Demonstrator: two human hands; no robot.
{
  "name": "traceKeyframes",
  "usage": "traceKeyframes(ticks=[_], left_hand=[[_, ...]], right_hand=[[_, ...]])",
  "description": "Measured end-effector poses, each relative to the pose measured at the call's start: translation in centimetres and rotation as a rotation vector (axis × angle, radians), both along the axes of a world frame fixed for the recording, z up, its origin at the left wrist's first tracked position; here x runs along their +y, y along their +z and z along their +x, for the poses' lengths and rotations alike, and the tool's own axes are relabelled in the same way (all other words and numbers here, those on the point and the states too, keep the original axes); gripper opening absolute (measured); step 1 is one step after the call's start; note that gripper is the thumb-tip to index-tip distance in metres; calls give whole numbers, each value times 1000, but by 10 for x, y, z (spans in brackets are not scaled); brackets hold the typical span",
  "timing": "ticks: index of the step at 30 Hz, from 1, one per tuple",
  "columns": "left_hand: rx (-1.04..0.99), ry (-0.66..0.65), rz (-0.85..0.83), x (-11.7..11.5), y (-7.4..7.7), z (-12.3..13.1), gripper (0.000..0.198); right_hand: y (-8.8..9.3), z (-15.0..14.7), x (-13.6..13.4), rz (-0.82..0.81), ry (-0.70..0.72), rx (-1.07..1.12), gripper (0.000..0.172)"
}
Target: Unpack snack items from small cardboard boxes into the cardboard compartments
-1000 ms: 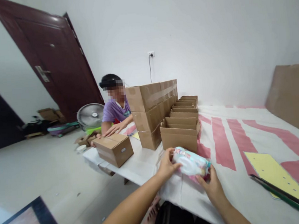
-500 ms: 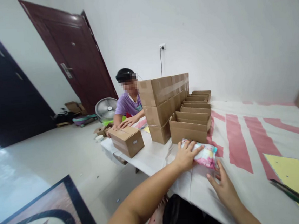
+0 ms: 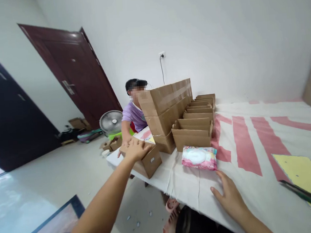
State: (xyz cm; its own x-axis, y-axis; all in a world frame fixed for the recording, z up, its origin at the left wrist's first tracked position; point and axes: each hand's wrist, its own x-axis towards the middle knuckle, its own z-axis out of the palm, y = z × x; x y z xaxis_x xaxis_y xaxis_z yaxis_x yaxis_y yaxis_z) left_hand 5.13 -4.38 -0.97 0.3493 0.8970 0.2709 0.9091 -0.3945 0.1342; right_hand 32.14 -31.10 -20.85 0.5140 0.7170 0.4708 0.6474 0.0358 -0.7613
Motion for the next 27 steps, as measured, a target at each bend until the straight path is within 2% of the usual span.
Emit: traceKeyframes(ticks=[2, 4, 7, 10, 13, 18, 22, 25, 27], left_hand=[[68, -3, -67, 11, -1, -13, 57], [124, -20, -110, 15, -6, -15, 62], [179, -49, -139, 9, -15, -2, 69], [210, -81, -146, -8, -17, 15, 71], [243, -122, -122, -38, -15, 28, 72], [248, -186, -102, -104, -11, 44, 74], [222, -252, -65, -153, -8, 59, 71], [189, -311, -59, -181, -5, 74, 70], [150, -384, -57, -195, -3, 85, 69]], right_hand=[[0, -2, 0, -16, -12, -31, 52], [1, -3, 0, -32, -24, -62, 51], [4, -5, -1, -42, -28, -87, 50], [8, -6, -3, -29, -38, -65, 48], [11, -7, -4, -22, -43, -41, 46], [17, -9, -6, -13, -38, -13, 44], [28, -11, -11, 43, 19, 18, 45], [34, -12, -14, 110, 51, 25, 46], [35, -11, -14, 128, 24, 45, 46]])
